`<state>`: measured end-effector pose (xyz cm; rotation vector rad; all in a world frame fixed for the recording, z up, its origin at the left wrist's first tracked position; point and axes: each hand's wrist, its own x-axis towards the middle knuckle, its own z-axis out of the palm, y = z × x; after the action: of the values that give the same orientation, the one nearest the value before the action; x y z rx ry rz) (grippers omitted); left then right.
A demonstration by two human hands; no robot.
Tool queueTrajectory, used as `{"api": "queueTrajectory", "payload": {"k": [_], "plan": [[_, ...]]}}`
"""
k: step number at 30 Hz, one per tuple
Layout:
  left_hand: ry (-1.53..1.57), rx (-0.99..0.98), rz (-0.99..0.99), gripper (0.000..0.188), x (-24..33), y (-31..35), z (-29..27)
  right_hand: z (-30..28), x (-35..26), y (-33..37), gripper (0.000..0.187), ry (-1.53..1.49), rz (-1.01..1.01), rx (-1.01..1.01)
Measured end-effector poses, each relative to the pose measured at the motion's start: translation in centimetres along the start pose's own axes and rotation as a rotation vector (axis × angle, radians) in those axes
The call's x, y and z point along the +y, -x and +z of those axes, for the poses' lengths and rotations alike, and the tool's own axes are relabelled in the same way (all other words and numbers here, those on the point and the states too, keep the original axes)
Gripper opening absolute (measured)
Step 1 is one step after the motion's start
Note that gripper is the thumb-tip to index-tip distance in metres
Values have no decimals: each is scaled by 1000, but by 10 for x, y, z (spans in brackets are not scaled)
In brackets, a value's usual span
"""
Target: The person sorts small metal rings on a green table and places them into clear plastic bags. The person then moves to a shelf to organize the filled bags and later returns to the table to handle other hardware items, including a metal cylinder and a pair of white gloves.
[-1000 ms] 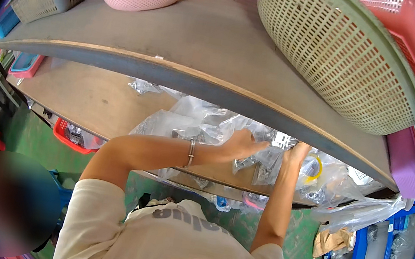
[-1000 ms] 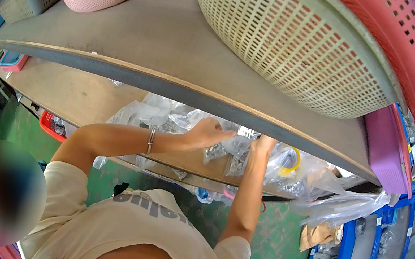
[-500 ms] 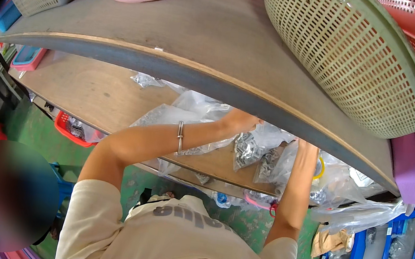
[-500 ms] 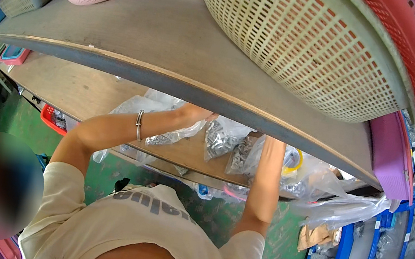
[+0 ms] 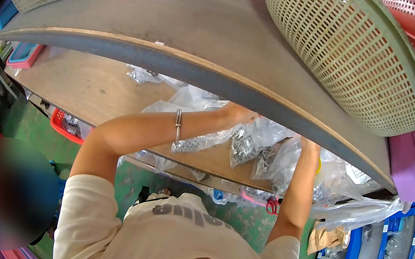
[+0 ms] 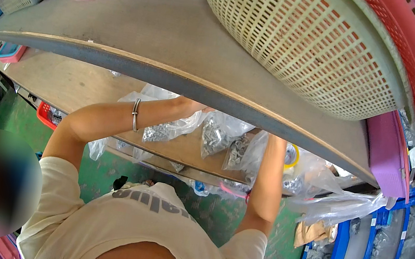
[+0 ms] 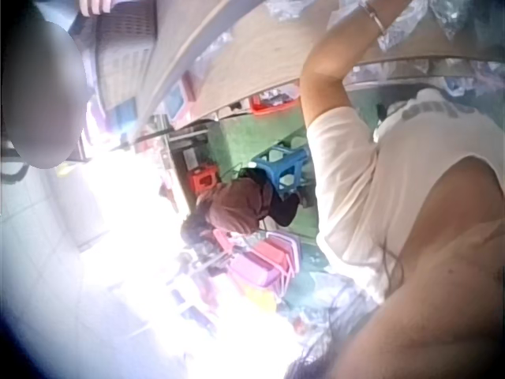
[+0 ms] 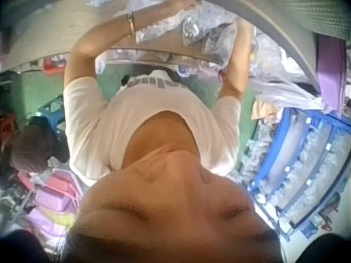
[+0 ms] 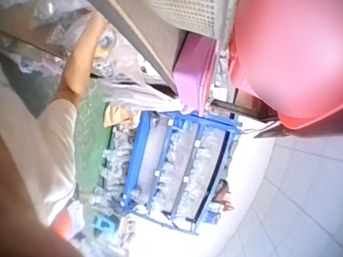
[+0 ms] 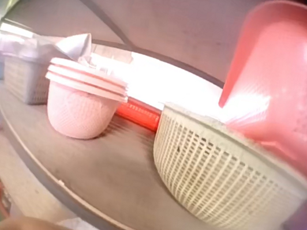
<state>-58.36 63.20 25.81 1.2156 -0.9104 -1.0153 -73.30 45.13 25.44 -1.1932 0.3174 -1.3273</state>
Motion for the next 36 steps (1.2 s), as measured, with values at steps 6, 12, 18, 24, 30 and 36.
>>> {"api": "queueTrajectory", "payload": {"k": [6,12,18,24,30,36], "plan": [[84,24,4,6,-10,-6,2,-26,-20,-16,41,-233,235,-306],[209,51,-21,17,-14,-9,2,13,-22,6,35,616,-189,-229],[197,93,-56,13,-14,-9,-3,17,-40,34,24,1327,-425,-360],[184,103,-50,17,-12,-8,1,36,-53,40,18,1537,-628,-403],[121,106,-37,26,-3,-4,-1,28,-55,24,25,1487,-676,-332],[112,85,-45,26,-11,-7,-4,-15,-33,8,37,1310,-671,-163]]}}
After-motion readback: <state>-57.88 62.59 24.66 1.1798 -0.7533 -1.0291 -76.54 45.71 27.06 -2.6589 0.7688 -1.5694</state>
